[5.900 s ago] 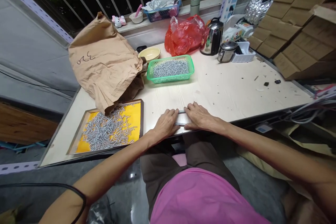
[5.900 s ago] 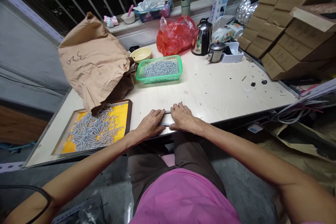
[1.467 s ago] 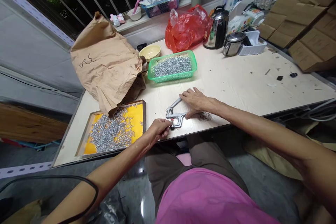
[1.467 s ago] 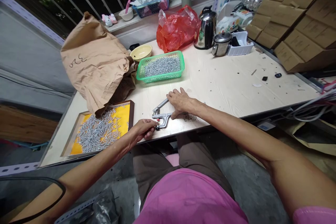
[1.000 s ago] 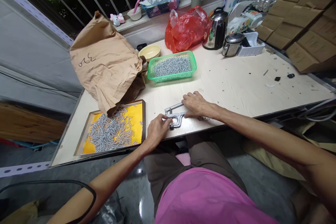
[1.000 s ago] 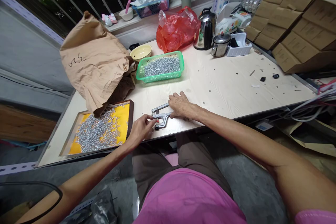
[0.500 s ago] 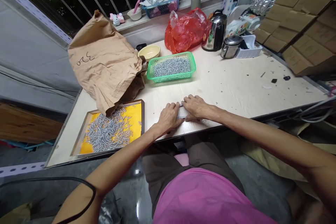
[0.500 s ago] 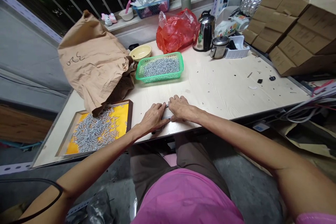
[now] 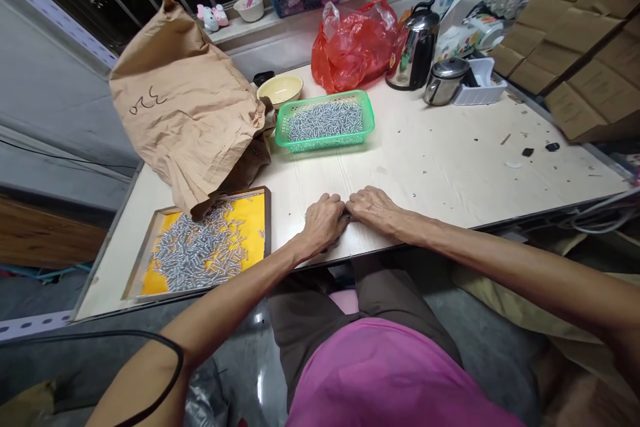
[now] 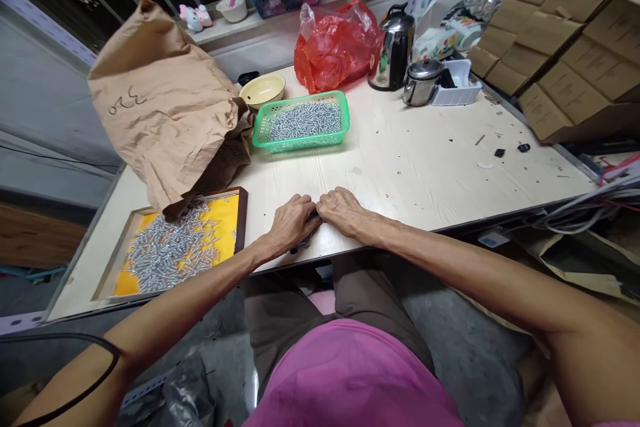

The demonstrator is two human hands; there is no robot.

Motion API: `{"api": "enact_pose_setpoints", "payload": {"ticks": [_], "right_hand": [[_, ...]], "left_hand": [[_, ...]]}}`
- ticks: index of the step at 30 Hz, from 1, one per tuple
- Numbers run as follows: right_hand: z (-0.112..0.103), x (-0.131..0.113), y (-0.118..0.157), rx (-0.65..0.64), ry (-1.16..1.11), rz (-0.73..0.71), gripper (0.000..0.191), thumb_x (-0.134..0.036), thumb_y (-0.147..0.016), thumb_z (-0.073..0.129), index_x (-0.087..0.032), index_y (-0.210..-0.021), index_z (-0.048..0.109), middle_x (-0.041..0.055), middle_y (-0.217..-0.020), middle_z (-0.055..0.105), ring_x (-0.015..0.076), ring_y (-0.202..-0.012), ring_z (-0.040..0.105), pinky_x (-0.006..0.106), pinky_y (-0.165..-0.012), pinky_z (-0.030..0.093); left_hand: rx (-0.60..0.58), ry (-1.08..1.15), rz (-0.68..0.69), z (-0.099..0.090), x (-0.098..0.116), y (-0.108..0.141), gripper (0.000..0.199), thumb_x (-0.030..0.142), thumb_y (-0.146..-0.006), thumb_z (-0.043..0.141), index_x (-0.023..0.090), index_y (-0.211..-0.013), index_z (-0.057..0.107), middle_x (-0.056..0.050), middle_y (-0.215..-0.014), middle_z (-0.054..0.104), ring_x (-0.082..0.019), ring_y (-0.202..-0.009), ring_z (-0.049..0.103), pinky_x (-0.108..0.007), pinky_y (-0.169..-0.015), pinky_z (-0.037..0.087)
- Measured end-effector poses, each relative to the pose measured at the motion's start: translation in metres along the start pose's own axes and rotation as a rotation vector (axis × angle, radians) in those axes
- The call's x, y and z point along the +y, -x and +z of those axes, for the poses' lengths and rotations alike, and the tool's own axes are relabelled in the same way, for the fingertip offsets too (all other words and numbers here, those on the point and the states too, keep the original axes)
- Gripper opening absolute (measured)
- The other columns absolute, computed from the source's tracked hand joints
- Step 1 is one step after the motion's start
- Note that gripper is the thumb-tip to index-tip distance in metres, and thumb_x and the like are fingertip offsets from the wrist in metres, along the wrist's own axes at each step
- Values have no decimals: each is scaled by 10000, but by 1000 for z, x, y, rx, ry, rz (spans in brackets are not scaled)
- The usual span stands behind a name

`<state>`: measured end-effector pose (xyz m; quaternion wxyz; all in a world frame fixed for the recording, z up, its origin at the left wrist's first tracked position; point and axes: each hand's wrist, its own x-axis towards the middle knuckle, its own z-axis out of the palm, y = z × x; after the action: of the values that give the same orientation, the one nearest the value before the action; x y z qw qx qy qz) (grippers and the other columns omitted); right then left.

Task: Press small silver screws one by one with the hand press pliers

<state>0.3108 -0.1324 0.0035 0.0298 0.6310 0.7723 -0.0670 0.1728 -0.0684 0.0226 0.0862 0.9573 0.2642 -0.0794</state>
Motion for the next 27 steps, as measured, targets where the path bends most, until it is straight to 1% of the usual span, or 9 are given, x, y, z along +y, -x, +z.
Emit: {"api": "enact_pose_setpoints", "payload": {"ticks": [3, 5, 9, 11, 14, 17, 21, 24, 27], "right_hand": [[-3, 1, -2, -34, -10, -5, 191, -199, -919, 456, -129, -884, 631, 104, -856, 646, 218, -821, 575, 326, -703, 326], [-5, 1, -1, -26, -4, 13, 189, -238, -916, 478, -124, -919, 629, 106, -887, 642, 228, -853, 569, 329, -719, 329], [-1, 0, 7, 111, 9, 65, 308, -319, -882, 555, -111, -1108, 579, 126, -1064, 608, 249, -991, 519, 340, -807, 322], [5, -3, 13, 186, 11, 55, 303, -316, -899, 529, -130, -1134, 569, 126, -1153, 572, 245, -1058, 475, 338, -841, 302], [15, -6, 19, 196, 36, 41, 213, -271, -932, 458, -157, -1014, 619, 105, -1083, 591, 239, -1022, 456, 346, -815, 280], [18, -8, 18, 170, 61, 102, 214, -240, -939, 430, -170, -968, 630, 96, -963, 609, 241, -958, 447, 355, -760, 258], [16, -9, 15, 164, 89, 128, 220, -190, -937, 405, -181, -985, 619, 101, -954, 604, 233, -932, 431, 350, -734, 240], [18, -10, 17, 179, 99, 126, 212, -173, -933, 404, -184, -989, 608, 97, -963, 597, 227, -916, 428, 344, -726, 239], [23, -11, 18, 194, 82, 151, 206, -176, -932, 405, -189, -988, 603, 88, -964, 590, 225, -910, 427, 339, -718, 239]], "left_hand": [[-1, -18, 10, 0, -2, -2, 177, 308, -868, 507, 181, -841, 626, -66, -928, 586, -224, -924, 505, -312, -670, 448], [18, -31, 19, 1, -6, -3, 187, 325, -868, 509, 185, -894, 630, -66, -936, 586, -226, -923, 505, -314, -674, 455], [130, -20, 16, 11, -13, 1, 317, 374, -844, 557, 192, -1102, 589, -78, -1013, 582, -239, -958, 506, -345, -755, 475], [194, 30, 24, 19, -14, 7, 315, 364, -841, 570, 202, -1110, 594, -87, -1128, 561, -242, -1028, 493, -356, -821, 473], [280, 114, 63, 30, -12, 19, 216, 303, -859, 555, 195, -1027, 639, -87, -1258, 508, -242, -1138, 451, -370, -914, 449], [356, 182, 58, 34, -12, 32, 228, 253, -877, 525, 175, -1056, 642, -99, -1249, 520, -233, -1140, 455, -369, -946, 430], [416, 268, -102, 24, -28, 46, 245, 226, -901, 467, 172, -1041, 661, -85, -1044, 603, -203, -993, 528, -325, -868, 445], [383, 317, -275, 15, -44, 54, 221, 228, -886, 475, 173, -942, 682, -63, -902, 619, -174, -842, 569, -286, -776, 443], [303, 354, -407, 14, -51, 62, 232, 275, -875, 479, 166, -840, 681, -54, -821, 639, -162, -744, 579, -266, -696, 414]]}}
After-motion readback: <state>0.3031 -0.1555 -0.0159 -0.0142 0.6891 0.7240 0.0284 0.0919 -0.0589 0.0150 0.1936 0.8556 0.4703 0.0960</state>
